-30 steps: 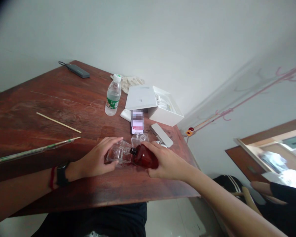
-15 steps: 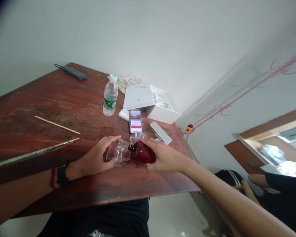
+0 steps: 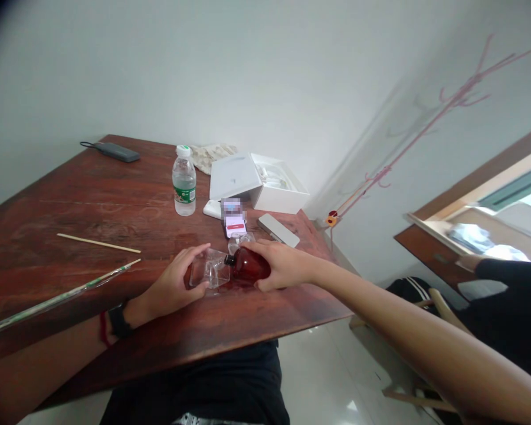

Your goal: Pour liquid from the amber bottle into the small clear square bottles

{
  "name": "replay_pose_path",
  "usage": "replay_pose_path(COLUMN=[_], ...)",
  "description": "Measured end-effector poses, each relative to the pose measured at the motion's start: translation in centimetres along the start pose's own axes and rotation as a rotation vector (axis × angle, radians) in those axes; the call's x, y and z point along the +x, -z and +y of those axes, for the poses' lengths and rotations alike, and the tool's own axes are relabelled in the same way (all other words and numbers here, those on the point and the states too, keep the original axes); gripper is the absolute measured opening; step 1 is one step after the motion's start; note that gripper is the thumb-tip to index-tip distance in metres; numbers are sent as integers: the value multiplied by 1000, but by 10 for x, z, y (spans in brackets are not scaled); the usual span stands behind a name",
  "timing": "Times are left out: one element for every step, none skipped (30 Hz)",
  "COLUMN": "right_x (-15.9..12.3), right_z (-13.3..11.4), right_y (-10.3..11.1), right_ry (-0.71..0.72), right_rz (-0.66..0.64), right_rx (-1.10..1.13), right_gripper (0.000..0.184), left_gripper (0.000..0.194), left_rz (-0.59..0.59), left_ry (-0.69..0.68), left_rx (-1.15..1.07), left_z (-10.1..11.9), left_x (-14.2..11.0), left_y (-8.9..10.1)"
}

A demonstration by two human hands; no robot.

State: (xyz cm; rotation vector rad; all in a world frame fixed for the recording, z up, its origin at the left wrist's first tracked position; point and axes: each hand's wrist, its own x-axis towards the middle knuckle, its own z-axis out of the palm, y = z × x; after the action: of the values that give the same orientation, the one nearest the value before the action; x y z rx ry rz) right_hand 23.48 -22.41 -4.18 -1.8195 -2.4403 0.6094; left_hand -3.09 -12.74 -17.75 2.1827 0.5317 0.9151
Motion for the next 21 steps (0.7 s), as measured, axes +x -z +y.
replay_pose_path(right_x=[0, 0, 0, 0, 0, 0, 0, 0, 0, 0, 0, 1, 1, 1, 1, 1, 1, 1, 1, 1, 1], right_z=[0, 1, 1, 1, 1, 1, 1, 1, 1, 2, 2, 2, 3, 3, 4, 4, 5, 5, 5, 5, 5], right_y=[0, 0, 0, 0, 0, 0, 0, 0, 0, -1, -1, -1, -1, -2, -2, -2, -3, -3, -3, -3, -2], right_ry=[1, 3, 5, 7, 11, 16, 23, 32, 45, 56, 63, 63, 59, 53, 46, 41, 39, 41, 45, 47, 46], right_rz=[-2, 0, 3, 8, 14, 19, 21, 23, 27, 31, 35, 39, 44, 47, 47, 44, 40, 37, 34, 33, 31], right_rx=[1, 3, 5, 4, 1, -3, -4, -3, 2, 10, 17, 22, 22, 19, 13, 6, 2, 0, 2, 5, 8], right_gripper=[93, 93, 93, 93, 93, 92, 91, 90, 88, 86, 85, 84, 84, 85, 86, 86, 86, 85, 84, 82, 81], left_gripper=[73, 73, 73, 73, 73, 73, 73, 72, 72, 72, 72, 71, 72, 72, 72, 72, 73, 73, 73, 73, 73], left_rz=[0, 0, -1, -2, -3, -5, -5, -5, -5, -3, 0, 1, 1, 0, -1, -2, -5, -6, -7, -10, -14], left_ry=[3, 5, 7, 9, 10, 11, 10, 9, 9, 9, 11, 15, 18, 21, 24, 26, 29, 31, 33, 35, 36], left_rx=[2, 4, 6, 9, 12, 12, 11, 10, 7, 5, 3, 2, -1, -3, -4, -4, -4, -4, -6, -9, -11], left_z=[0, -1, -1, -2, -2, -2, -2, -2, -2, -2, -2, -2, -2, -2, -2, -2, -3, -3, -3, -4, -4], left_x=[0, 0, 0, 0, 0, 0, 0, 0, 0, 0, 0, 0, 0, 0, 0, 0, -1, -1, -1, -1, -1], left_y=[0, 0, 0, 0, 0, -1, -1, -1, -1, -1, -1, 0, 0, 0, 0, 0, 0, 0, 0, 0, 1])
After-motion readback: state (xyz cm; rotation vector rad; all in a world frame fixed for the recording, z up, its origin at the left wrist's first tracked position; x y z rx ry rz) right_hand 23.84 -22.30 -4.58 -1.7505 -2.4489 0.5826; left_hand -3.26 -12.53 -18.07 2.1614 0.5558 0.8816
